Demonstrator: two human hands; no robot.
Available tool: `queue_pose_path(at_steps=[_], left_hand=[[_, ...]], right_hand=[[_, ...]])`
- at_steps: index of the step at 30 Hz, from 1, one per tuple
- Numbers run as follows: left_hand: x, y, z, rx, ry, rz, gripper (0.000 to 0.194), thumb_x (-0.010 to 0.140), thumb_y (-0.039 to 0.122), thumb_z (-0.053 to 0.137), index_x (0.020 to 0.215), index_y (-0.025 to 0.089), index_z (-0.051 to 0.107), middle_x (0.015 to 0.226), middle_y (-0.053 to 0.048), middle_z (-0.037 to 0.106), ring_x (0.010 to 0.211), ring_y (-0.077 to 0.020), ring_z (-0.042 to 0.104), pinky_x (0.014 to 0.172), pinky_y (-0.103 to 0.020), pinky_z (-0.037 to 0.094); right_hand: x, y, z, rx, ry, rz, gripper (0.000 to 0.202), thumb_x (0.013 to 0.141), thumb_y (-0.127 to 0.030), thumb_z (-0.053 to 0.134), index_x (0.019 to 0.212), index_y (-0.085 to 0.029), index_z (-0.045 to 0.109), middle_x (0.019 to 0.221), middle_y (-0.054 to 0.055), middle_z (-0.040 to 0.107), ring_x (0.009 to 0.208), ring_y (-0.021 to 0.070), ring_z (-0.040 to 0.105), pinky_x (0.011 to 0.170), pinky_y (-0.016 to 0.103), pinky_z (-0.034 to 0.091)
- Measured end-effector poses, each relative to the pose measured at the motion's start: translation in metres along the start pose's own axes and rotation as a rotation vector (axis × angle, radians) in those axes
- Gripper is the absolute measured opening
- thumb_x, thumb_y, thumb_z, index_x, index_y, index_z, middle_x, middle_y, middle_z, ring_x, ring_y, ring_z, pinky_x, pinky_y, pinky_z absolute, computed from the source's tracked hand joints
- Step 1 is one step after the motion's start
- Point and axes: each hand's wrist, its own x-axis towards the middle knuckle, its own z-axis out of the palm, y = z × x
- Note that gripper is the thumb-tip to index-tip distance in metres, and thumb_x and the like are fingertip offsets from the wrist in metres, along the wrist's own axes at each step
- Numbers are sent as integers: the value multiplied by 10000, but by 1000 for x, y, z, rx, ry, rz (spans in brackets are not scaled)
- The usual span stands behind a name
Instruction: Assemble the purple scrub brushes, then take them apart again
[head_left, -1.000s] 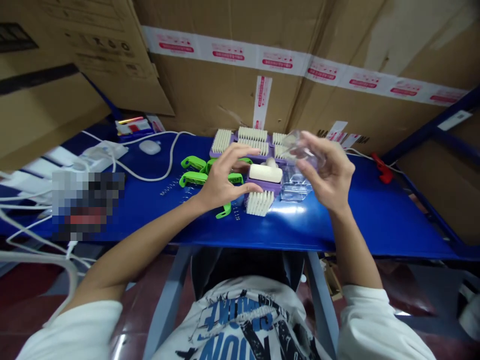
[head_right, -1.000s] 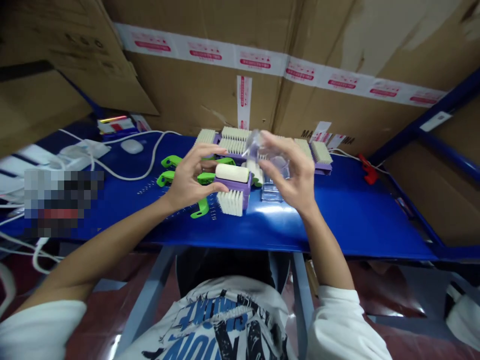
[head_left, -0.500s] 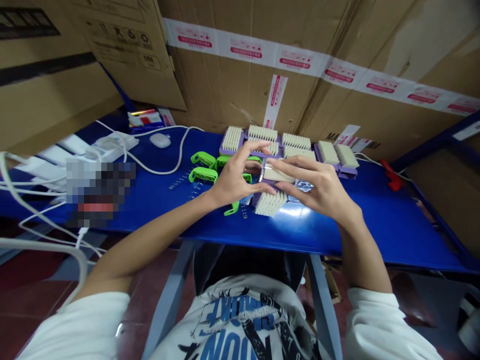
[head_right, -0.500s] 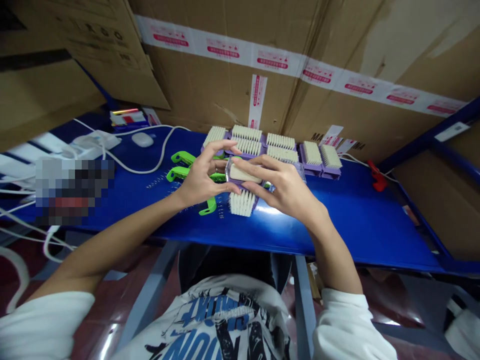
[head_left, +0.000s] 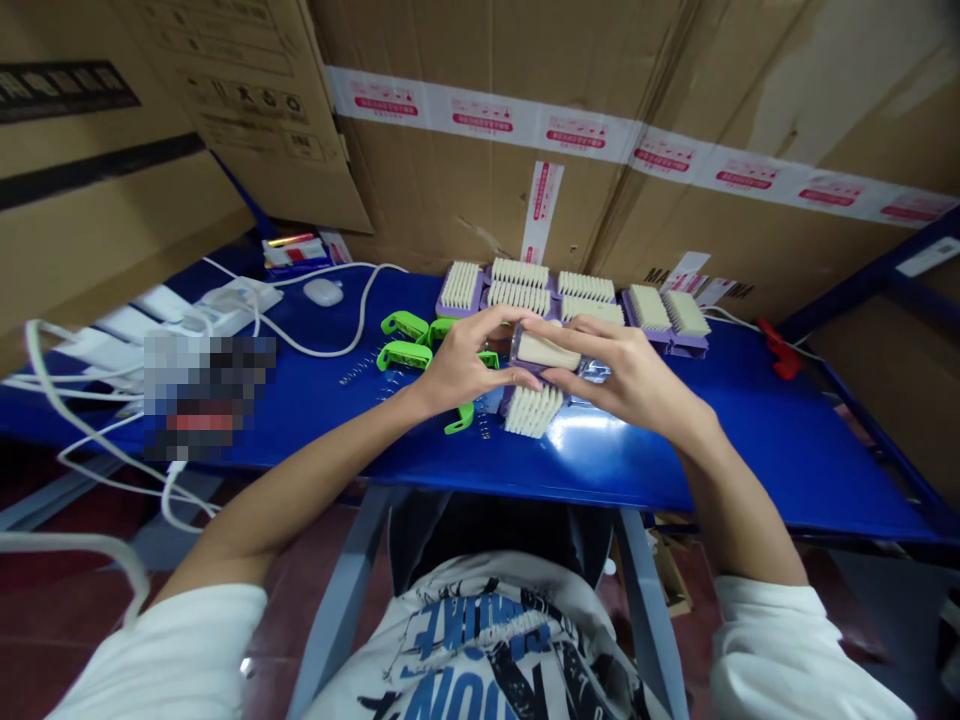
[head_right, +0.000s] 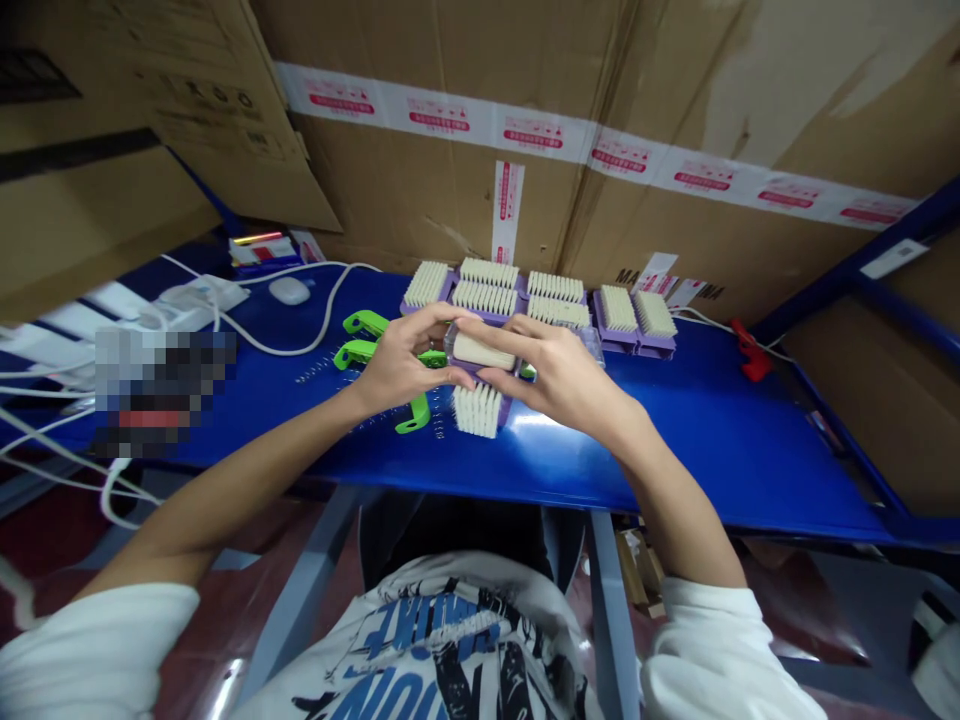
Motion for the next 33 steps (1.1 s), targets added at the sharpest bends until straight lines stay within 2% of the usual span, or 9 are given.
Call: queue_pose_path(at_steps=[5, 7, 11, 16, 21, 25, 27, 30, 33], left_hand=[[2, -3, 0, -25, -19, -34, 741, 823, 672, 1001, 1309, 175, 744, 1145, -124, 862, 1061, -265, 861, 943, -357, 723], [3, -4, -1, -39, -32, -38, 706, 842, 633, 1004, 1304, 166, 746, 1142, -129, 866, 1034, -254, 863, 933, -344, 718], [3, 1, -4, -70, -42, -99, 682, 779, 598, 1054, 1215, 158, 771, 1108, -118, 857, 997, -243, 845, 896, -326, 702], [5, 14, -3, -132, -71, -249, 657, 722, 593, 1086, 1111, 163, 776, 1041, -87, 825, 971, -228, 804, 882, -318, 660], [6, 15, -4, -31, -76, -217, 656, 733, 682, 1049, 1031, 169, 771, 992, -74, 785, 894, -222, 743, 824, -346, 605], [2, 4, -8, -36, -241, -204, 721, 767, 759, 994, 1119, 179, 751, 1083, -108, 786, 991, -287, 779, 900, -426, 642], [0, -2, -8, -110, -379, -161, 807, 782, 763, 981, 1299, 197, 730, 1272, -159, 781, 1173, -349, 790, 1036, -508, 655], [-1, -4, -9, -219, -505, -106, 987, 782, 753, 983, 1551, 238, 640, 1516, -206, 713, 1409, -412, 727, 1192, -596, 613], [-3, 5, -13, -121, -387, -61, 995, 771, 719, 1007, 1577, 244, 668, 1542, -195, 724, 1407, -417, 735, 1211, -618, 605]], right_hand=[[-1, 7, 9, 117, 42, -41, 577, 1141, -406, 693, 1692, -264, 598, 1372, 122, 800, 1156, 256, 770, 1027, 437, 646], [1, 6, 10, 156, 45, 16, 571, 1100, -406, 752, 1629, -230, 631, 1409, 132, 803, 1101, 245, 789, 985, 412, 653], [2, 1, 9, 287, 38, 206, 440, 996, -458, 843, 1311, -183, 707, 1164, 103, 837, 874, 218, 758, 747, 340, 605], [8, -3, -4, 360, -75, 334, 467, 966, -631, 829, 1045, -192, 692, 913, 45, 760, 772, 190, 664, 673, 318, 486], [23, 0, -20, 300, -274, 312, 462, 951, -616, 833, 1007, -170, 728, 852, 24, 728, 732, 167, 615, 660, 313, 431], [12, 9, -20, 439, -228, 270, 451, 917, -578, 915, 1022, -167, 760, 867, 10, 728, 722, 146, 604, 640, 291, 436], [2, 15, -20, 549, -156, 182, 441, 893, -542, 967, 1089, -183, 803, 966, 36, 782, 816, 173, 680, 712, 297, 511], [-8, 20, -24, 660, -60, -26, 450, 928, -544, 952, 1269, -267, 856, 1239, 100, 822, 1158, 276, 760, 1018, 425, 605], [-9, 21, -27, 712, -29, -76, 444, 939, -530, 934, 1338, -354, 856, 1431, 106, 769, 1401, 331, 693, 1195, 528, 571]])
